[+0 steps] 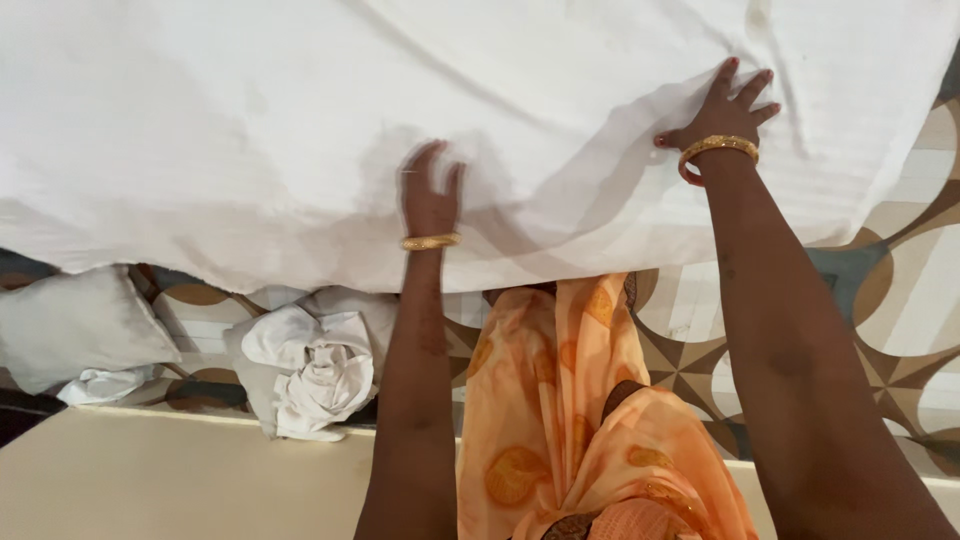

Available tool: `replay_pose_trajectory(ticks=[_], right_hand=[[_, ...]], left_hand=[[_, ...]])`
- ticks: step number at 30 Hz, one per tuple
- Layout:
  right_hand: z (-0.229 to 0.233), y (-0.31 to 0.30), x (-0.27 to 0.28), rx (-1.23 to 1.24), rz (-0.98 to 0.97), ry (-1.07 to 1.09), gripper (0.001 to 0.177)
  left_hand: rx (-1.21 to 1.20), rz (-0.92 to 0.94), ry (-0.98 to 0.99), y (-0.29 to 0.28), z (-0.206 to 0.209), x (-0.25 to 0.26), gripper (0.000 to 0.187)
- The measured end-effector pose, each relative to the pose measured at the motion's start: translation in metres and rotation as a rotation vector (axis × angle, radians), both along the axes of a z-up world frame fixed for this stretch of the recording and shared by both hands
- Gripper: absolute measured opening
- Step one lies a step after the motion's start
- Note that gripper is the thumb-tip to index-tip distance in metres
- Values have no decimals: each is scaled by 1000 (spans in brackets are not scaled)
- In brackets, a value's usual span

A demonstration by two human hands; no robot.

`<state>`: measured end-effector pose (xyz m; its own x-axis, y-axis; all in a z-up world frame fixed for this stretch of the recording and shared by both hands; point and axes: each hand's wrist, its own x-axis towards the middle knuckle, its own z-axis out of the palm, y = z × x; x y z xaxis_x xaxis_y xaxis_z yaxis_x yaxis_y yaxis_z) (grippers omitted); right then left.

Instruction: The person smooths and pulls a white sheet over a bed, tucking the edges in on one side.

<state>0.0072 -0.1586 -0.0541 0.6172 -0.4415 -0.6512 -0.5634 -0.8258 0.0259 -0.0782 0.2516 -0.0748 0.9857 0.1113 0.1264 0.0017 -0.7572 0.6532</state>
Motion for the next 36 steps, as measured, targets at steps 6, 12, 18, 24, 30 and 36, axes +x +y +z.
replay_pose_trajectory(ticks=[6,12,18,24,30,36], right_hand=[[7,4,8,-41,-5,34,157],[18,9,10,-80,46,40,160],[22,14,8,-109,53,55,158],[27,18,7,-94,79,8,159],[51,16,20,-16,60,42,165],[45,8,19,68,46,-5,168]], left_hand=[[344,377,532,46,15,36,100],[369,138,1082,-40,47,73,153],[419,-233,1059,-170,83,80,156],[362,-293,1172,-224,101,106,162],[354,-214,1273,-230,109,119,165],[410,-152,1347,-238,108,125,167]])
